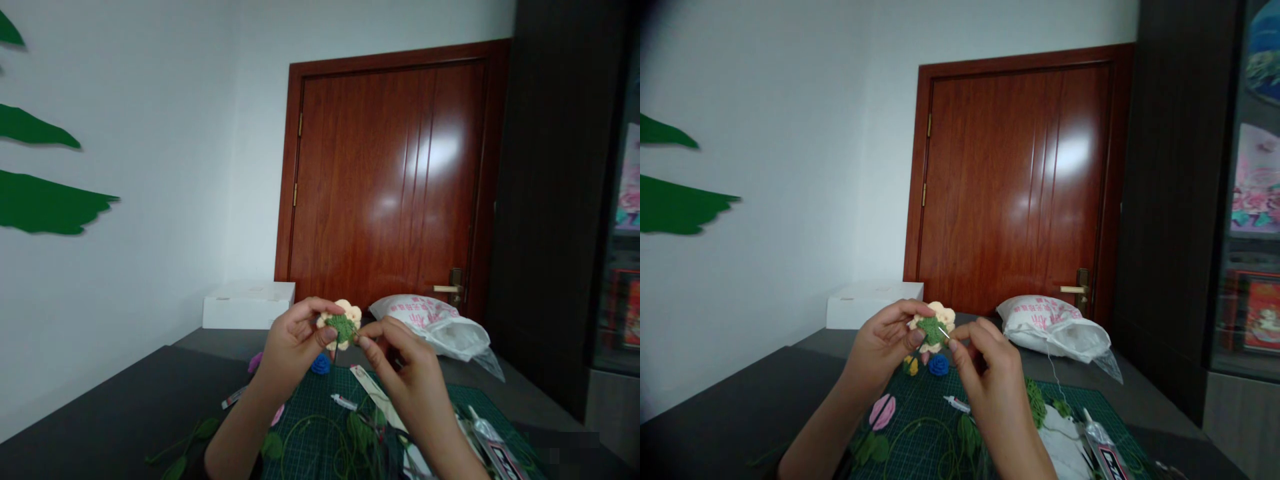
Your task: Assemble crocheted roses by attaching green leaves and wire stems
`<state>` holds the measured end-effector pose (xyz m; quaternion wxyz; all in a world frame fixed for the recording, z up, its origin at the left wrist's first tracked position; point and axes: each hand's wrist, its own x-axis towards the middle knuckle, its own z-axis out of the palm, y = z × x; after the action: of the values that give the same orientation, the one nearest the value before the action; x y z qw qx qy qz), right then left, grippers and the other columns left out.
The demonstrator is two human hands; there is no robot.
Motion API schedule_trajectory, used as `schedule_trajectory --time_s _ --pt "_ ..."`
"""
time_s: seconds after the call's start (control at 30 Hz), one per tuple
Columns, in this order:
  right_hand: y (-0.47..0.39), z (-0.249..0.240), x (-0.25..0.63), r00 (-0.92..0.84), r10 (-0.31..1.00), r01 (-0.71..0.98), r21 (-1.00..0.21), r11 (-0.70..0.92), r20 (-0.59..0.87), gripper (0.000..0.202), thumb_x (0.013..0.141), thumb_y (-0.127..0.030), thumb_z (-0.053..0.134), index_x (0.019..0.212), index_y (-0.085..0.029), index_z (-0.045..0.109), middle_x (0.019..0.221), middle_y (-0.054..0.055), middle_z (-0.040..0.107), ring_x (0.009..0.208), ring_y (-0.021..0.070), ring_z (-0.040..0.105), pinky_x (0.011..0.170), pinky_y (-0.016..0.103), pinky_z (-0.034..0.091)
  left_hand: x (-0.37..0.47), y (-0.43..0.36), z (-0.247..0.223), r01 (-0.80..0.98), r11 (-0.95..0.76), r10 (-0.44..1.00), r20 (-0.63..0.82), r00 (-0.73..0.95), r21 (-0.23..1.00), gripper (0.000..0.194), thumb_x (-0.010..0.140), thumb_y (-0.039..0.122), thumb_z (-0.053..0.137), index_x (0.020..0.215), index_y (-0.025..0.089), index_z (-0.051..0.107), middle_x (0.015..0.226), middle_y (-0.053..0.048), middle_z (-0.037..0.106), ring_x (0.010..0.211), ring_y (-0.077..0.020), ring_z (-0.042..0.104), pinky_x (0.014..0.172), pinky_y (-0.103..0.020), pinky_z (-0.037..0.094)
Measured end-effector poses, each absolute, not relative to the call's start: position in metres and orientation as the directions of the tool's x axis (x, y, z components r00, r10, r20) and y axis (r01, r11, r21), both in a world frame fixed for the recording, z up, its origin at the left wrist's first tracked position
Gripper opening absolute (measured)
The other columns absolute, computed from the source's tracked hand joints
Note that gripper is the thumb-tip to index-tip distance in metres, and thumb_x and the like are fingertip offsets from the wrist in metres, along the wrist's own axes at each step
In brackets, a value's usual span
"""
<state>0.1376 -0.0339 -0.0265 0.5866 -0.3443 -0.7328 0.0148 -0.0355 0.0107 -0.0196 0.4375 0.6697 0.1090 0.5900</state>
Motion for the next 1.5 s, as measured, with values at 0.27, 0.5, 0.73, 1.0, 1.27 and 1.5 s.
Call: schedule_trajectory --time_s 0.27,0.5,0.73,1.0,1.27,1.5 --pt "-0.023 -0.031 0.144 -0.082 0.573 0.348 -0.515 0.783 0.816 0.020 0.093 -0.027 0.056 0.076 -0.020 0.063 0.071 -0.001 0.054 0.066 0.0154 0.052 0.058 0.026 0.036 -0.030 0.008 -0.019 -0.495 -0.472 0.681 0.658 0.320 0.730 0.020 0.080 0.021 0.074 0.095 0.013 0.063 0.082 -0.003 0.068 0.057 -0.0102 0.063 0.044 -0.018 0.053" --pt "-0.021 -0.034 0.139 -0.050 0.526 0.386 -0.469 0.794 0.849 0.020 0.093 -0.023 0.054 0.073 -0.020 0.059 0.069 -0.002 0.053 0.065 0.0144 0.049 0.058 0.025 0.034 -0.032 0.011 -0.020 -0.473 -0.474 0.661 0.656 0.366 0.742 0.022 0.080 0.025 0.075 0.094 0.012 0.063 0.078 -0.004 0.068 0.049 -0.0090 0.061 0.042 -0.019 0.052" --pt "-0.022 -0.038 0.133 -0.046 0.509 0.469 -0.431 0.771 0.860 0.022 0.094 -0.022 0.051 0.071 -0.021 0.050 0.068 -0.003 0.051 0.063 0.0136 0.049 0.058 0.024 0.035 -0.031 0.013 -0.022 -0.431 -0.479 0.662 0.637 0.395 0.765 0.023 0.078 0.025 0.076 0.092 0.012 0.063 0.079 -0.002 0.064 0.053 -0.0092 0.061 0.043 -0.019 0.053" --pt "-0.012 -0.047 0.132 0.055 0.616 0.279 -0.604 0.746 0.786 0.016 0.088 -0.029 0.061 0.095 -0.024 0.048 0.063 -0.008 0.047 0.053 0.0132 0.048 0.049 0.022 0.036 -0.027 0.015 -0.026 -0.375 -0.482 0.660 0.609 0.440 0.792 0.025 0.077 0.029 0.076 0.092 0.012 0.063 0.078 -0.001 0.061 0.055 -0.0093 0.059 0.043 -0.018 0.051" --pt "-0.028 -0.025 0.153 -0.129 0.486 0.592 -0.326 0.737 0.864 0.004 0.088 -0.023 0.065 0.093 -0.024 0.065 0.092 0.003 0.064 0.091 0.0224 0.058 0.079 0.033 0.041 -0.027 0.018 -0.024 -0.232 -0.493 0.676 0.537 0.505 0.838 0.033 0.074 0.028 0.078 0.099 0.014 0.061 0.086 -0.002 0.060 0.055 -0.0066 0.056 0.039 -0.014 0.046" --pt "-0.027 -0.027 0.153 -0.177 0.613 0.526 -0.452 0.720 0.770 0.016 0.086 -0.017 0.064 0.071 -0.021 0.058 0.072 -0.001 0.059 0.071 0.0165 0.056 0.064 0.028 0.039 -0.022 0.017 -0.032 -0.096 -0.499 0.663 0.450 0.599 0.861 0.030 0.074 0.025 0.077 0.093 0.016 0.057 0.075 0.004 0.054 0.047 -0.0033 0.044 0.037 -0.012 0.037"
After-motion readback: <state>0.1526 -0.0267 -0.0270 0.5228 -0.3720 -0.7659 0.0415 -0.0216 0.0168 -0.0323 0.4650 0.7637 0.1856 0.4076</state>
